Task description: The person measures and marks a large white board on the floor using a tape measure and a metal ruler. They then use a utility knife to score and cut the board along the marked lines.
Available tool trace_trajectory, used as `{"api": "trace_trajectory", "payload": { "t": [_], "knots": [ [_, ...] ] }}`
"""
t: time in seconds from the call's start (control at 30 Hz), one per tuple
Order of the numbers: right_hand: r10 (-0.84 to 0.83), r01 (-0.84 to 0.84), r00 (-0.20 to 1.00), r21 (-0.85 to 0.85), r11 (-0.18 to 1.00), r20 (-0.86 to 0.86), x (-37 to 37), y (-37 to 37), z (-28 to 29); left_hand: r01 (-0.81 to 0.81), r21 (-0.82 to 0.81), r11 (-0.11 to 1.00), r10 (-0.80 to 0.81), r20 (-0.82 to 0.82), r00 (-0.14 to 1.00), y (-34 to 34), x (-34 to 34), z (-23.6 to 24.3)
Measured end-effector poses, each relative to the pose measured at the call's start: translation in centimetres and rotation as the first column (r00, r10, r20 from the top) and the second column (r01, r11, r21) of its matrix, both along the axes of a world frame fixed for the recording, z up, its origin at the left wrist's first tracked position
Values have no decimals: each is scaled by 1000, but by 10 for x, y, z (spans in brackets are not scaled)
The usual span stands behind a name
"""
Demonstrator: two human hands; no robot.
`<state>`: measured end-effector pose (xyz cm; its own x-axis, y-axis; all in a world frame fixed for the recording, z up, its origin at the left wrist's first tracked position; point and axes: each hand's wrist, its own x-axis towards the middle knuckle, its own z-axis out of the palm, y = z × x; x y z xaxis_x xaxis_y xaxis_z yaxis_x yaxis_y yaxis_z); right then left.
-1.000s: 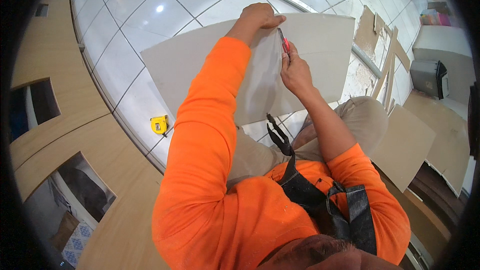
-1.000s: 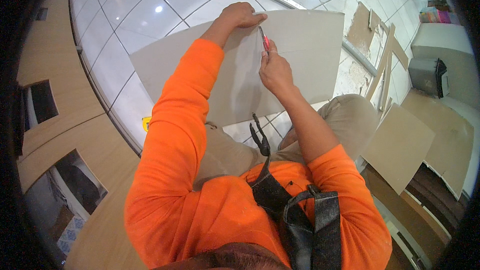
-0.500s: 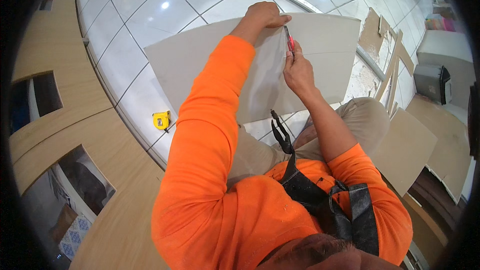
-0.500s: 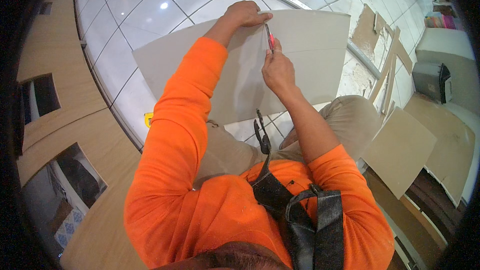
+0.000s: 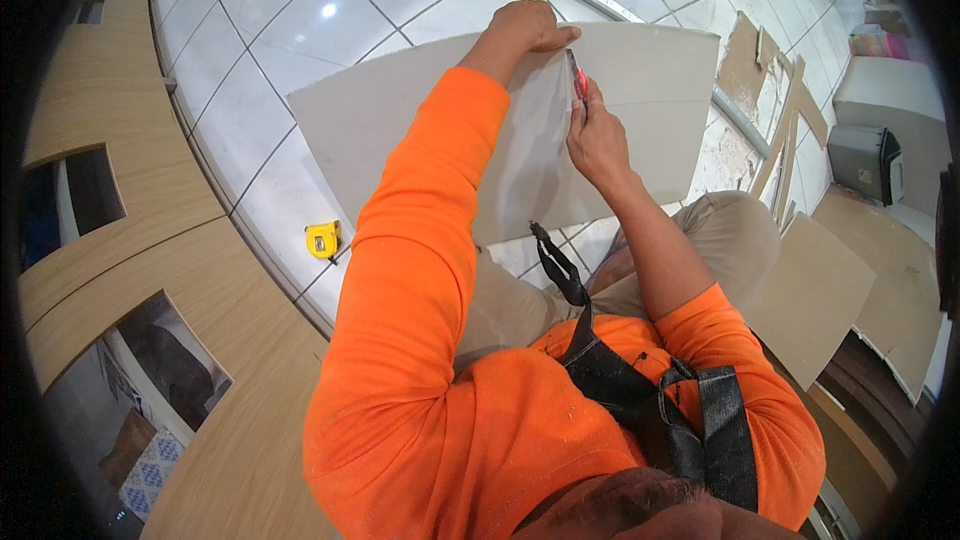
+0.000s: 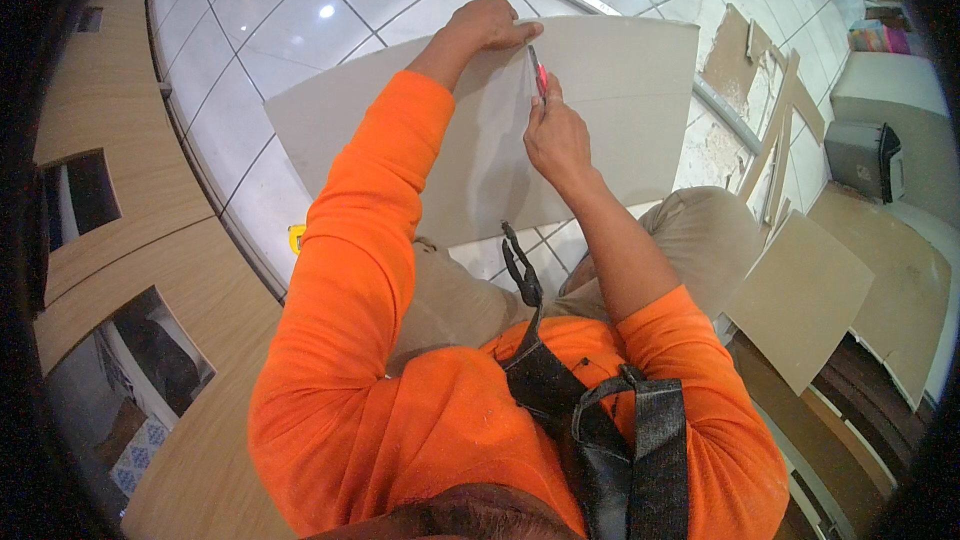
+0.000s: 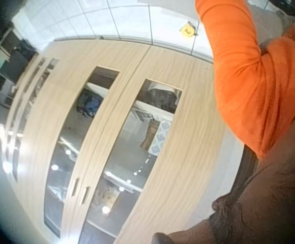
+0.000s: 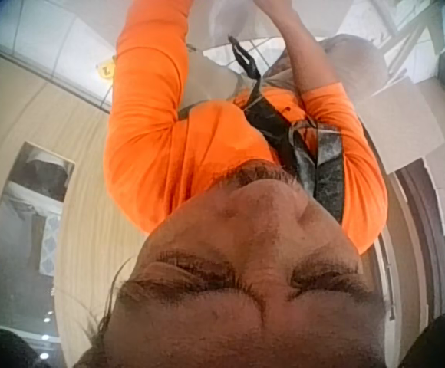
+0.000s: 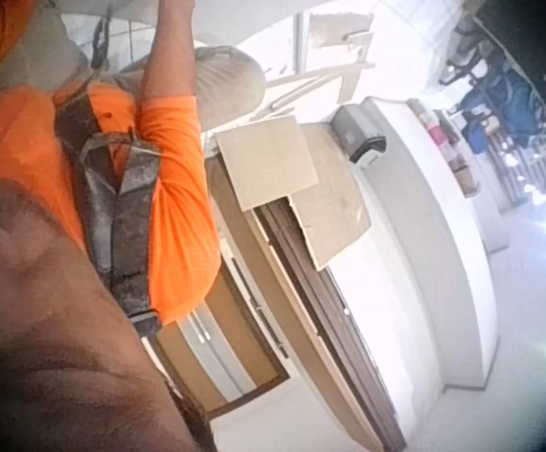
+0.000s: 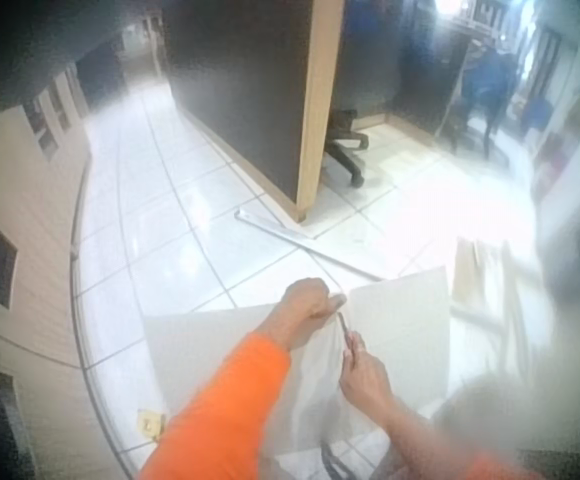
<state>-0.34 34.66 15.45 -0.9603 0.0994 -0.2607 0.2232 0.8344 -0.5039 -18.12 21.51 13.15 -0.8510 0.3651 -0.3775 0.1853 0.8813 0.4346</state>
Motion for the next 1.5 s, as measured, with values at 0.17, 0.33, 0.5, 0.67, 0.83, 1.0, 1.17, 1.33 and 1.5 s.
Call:
{"api": "trace_trajectory", "payload": {
  "t": [0.17, 0.33, 0.5, 0.67, 0.83, 1.0, 1.17, 1.33, 1.5],
  "knots": [
    [31, -31, 1000, 32, 999, 4, -4, -5, 6, 17, -8, 1000, -17, -2, 1000, 3, -1, 0],
    [92, -89, 995, 72, 993, -39, -21, -6, 8, 40, -32, 999, -40, -20, 999, 1, -4, -9],
    [188, -185, 982, 69, 980, -32, -42, 3, -5, 32, -67, 997, -31, 22, 999, 7, -8, -7],
    [157, -157, 987, 61, 986, 18, -38, -2, -6, 38, -34, 999, -38, 6, 999, 2, -4, -10],
    [62, -72, 993, 102, 992, 97, -25, -10, 1, 41, 18, 999, -41, -4, 999, -2, 3, 0],
    [117, -126, 991, 156, 980, 69, -32, -6, 9, 36, 6, 999, -36, -26, 999, 0, 9, 5],
    [218, -229, 972, 132, 965, 90, -43, 8, 15, -2, 16, 1000, 3, -25, 1000, 2, 11, 6],
    [177, -185, 982, 153, 971, 62, -32, 2, 20, -11, 9, 1000, 11, -38, 999, 1, 16, 12],
    [103, -109, 992, 99, 989, 67, -18, -8, 13, -16, 10, 1000, 17, -11, 1000, 3, 15, 14]
  ]
}}
